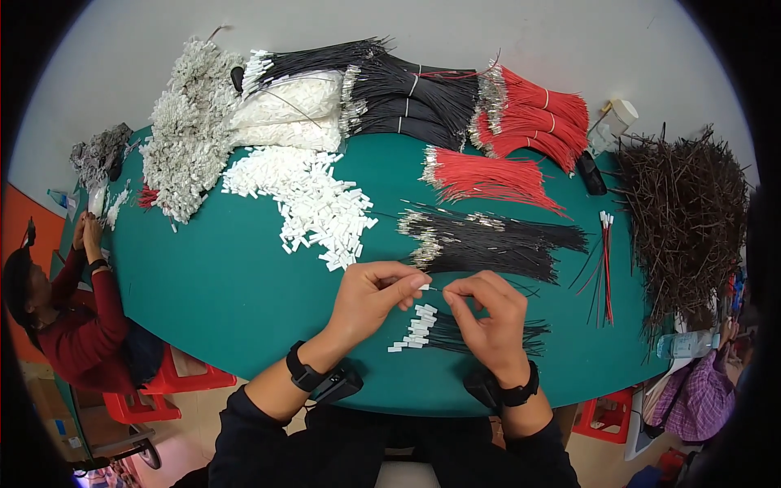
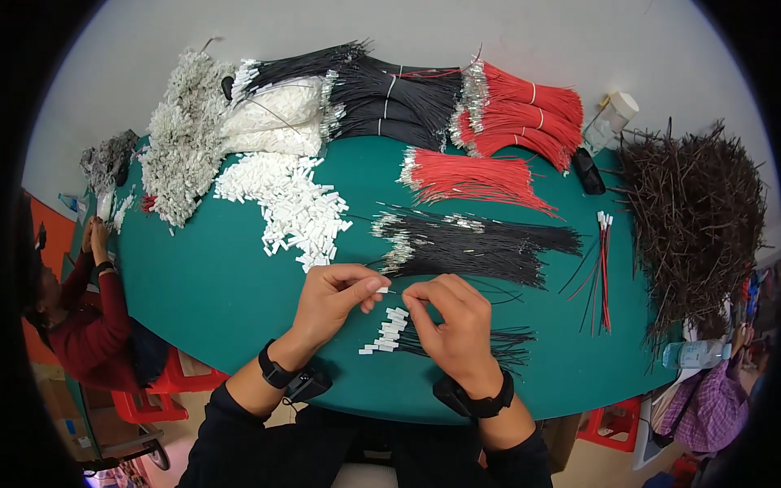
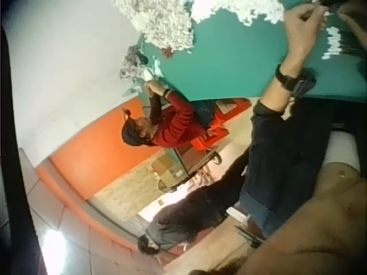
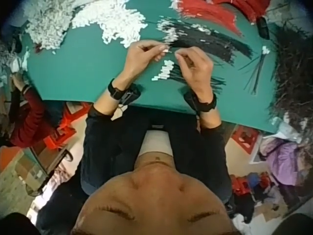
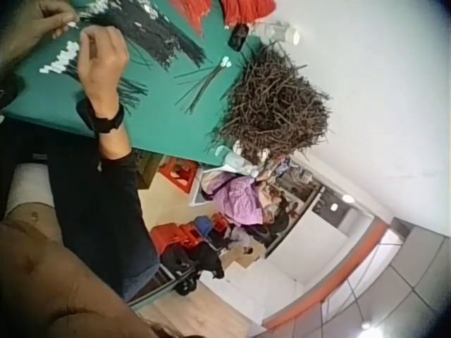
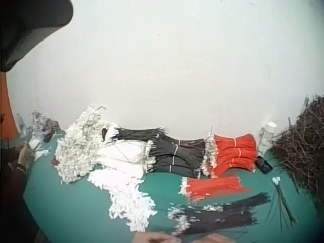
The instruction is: The person picks up a white connector and a black wire, inserts the wire into the connector, and places the assembled unit on the table, repeating this process multiple times.
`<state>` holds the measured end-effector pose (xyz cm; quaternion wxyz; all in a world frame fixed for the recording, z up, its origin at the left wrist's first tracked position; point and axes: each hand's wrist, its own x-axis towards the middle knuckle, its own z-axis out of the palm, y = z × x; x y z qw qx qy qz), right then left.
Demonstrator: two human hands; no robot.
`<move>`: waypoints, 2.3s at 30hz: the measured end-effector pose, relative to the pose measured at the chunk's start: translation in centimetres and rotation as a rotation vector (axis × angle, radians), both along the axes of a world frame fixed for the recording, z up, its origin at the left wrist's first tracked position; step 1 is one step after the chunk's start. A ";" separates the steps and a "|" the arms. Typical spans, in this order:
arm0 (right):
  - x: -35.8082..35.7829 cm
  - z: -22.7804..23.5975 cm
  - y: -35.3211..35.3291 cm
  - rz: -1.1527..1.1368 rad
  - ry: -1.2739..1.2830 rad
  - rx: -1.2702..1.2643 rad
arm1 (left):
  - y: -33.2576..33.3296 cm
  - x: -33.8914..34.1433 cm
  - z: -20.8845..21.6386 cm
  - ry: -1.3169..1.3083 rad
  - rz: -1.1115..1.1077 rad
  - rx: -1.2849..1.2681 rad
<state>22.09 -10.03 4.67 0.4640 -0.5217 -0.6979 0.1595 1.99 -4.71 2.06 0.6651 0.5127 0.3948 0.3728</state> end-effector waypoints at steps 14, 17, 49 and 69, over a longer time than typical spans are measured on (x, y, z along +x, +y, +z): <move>0.2 -0.5 -0.2 -0.006 0.071 -0.082 | -0.1 0.2 -0.1 -0.082 -0.088 -0.049; -0.1 -0.4 -0.2 0.000 0.070 -0.090 | -0.2 0.4 -0.2 -0.091 -0.084 -0.041; 1.4 0.3 -0.4 0.088 -0.345 -0.174 | -0.2 0.4 -0.7 0.237 -0.170 0.303; 2.8 -3.6 2.5 -0.066 -0.466 -0.203 | 6.9 -2.6 -2.6 0.966 0.258 0.980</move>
